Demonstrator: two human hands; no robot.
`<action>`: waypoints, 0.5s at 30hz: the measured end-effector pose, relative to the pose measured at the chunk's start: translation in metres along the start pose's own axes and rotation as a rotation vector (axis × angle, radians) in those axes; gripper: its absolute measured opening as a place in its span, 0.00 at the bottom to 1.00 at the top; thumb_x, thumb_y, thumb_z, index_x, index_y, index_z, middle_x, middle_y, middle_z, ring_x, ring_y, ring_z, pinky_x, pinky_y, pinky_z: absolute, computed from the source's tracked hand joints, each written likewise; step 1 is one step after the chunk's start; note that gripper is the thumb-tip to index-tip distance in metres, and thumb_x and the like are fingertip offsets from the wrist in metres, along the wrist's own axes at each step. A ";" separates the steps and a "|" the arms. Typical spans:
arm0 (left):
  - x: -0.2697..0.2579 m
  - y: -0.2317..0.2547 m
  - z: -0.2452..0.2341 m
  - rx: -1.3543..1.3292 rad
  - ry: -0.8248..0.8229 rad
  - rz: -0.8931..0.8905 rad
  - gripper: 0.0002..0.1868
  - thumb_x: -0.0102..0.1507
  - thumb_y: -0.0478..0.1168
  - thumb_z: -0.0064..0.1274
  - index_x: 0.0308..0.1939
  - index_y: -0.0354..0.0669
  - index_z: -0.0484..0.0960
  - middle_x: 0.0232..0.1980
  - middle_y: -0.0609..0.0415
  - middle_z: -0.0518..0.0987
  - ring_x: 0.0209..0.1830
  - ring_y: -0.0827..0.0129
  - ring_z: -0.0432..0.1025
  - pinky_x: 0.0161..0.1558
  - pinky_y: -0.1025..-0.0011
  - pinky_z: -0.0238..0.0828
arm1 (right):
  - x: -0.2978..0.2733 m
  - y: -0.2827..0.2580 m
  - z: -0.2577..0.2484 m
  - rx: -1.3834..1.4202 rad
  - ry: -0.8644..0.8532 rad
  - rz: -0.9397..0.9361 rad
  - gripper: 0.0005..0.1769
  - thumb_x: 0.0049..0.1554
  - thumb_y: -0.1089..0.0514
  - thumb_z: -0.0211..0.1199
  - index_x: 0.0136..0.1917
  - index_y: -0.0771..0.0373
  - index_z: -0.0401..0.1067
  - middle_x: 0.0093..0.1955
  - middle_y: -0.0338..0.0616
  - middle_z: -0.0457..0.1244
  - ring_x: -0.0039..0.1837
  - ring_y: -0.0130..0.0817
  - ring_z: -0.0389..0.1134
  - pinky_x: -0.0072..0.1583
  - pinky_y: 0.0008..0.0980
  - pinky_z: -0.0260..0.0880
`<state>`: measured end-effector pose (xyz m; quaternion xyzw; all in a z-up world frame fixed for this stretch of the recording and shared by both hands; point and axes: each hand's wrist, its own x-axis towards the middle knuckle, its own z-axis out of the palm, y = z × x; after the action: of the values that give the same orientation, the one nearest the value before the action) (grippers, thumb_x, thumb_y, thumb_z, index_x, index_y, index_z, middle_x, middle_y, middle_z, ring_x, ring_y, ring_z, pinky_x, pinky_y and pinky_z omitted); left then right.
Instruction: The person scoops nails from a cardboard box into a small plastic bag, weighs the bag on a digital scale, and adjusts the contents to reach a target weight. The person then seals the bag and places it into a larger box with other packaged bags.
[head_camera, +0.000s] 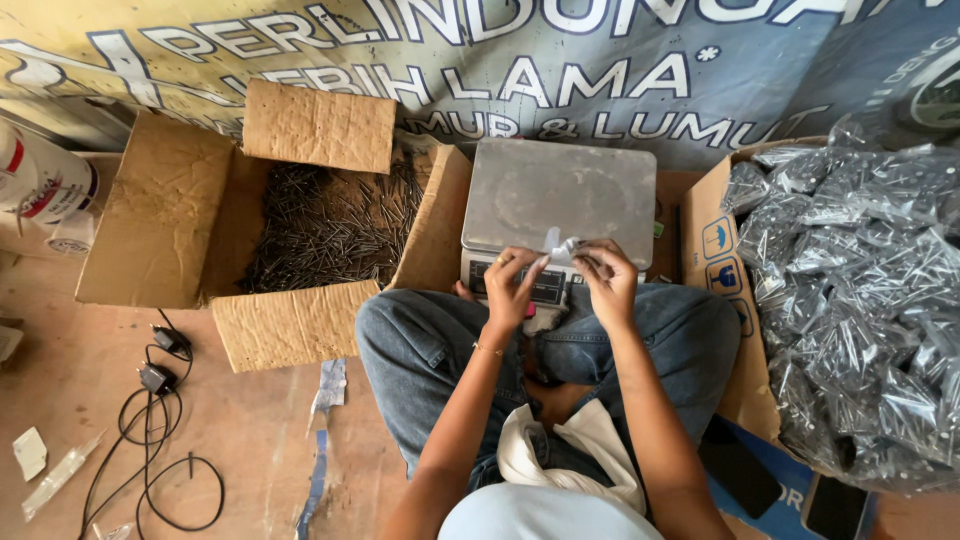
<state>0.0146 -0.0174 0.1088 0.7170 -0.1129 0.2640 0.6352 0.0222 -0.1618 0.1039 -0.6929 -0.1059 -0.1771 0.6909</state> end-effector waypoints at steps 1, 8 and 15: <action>0.001 0.000 0.002 0.001 -0.002 -0.004 0.02 0.57 0.31 0.56 0.33 0.41 0.83 0.28 0.51 0.75 0.27 0.62 0.73 0.33 0.70 0.70 | 0.002 0.000 -0.001 0.000 0.001 0.004 0.03 0.50 0.67 0.64 0.40 0.68 0.73 0.40 0.47 0.61 0.48 0.35 0.67 0.52 0.31 0.65; 0.011 0.012 0.012 -0.139 0.096 -0.134 0.04 0.56 0.27 0.56 0.35 0.34 0.81 0.32 0.48 0.74 0.32 0.68 0.73 0.37 0.73 0.71 | 0.009 -0.007 -0.004 -0.204 0.034 0.054 0.02 0.54 0.62 0.61 0.42 0.62 0.72 0.35 0.43 0.64 0.36 0.26 0.64 0.42 0.29 0.65; 0.009 0.010 0.014 -0.090 0.033 -0.332 0.05 0.55 0.28 0.53 0.35 0.30 0.81 0.28 0.40 0.76 0.29 0.60 0.74 0.33 0.65 0.72 | 0.009 -0.001 0.003 0.046 0.117 0.216 0.03 0.55 0.65 0.57 0.43 0.59 0.68 0.35 0.33 0.62 0.41 0.18 0.61 0.48 0.22 0.63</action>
<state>0.0203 -0.0314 0.1216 0.6923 0.0059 0.1616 0.7033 0.0305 -0.1597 0.1081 -0.6727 0.0060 -0.1392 0.7267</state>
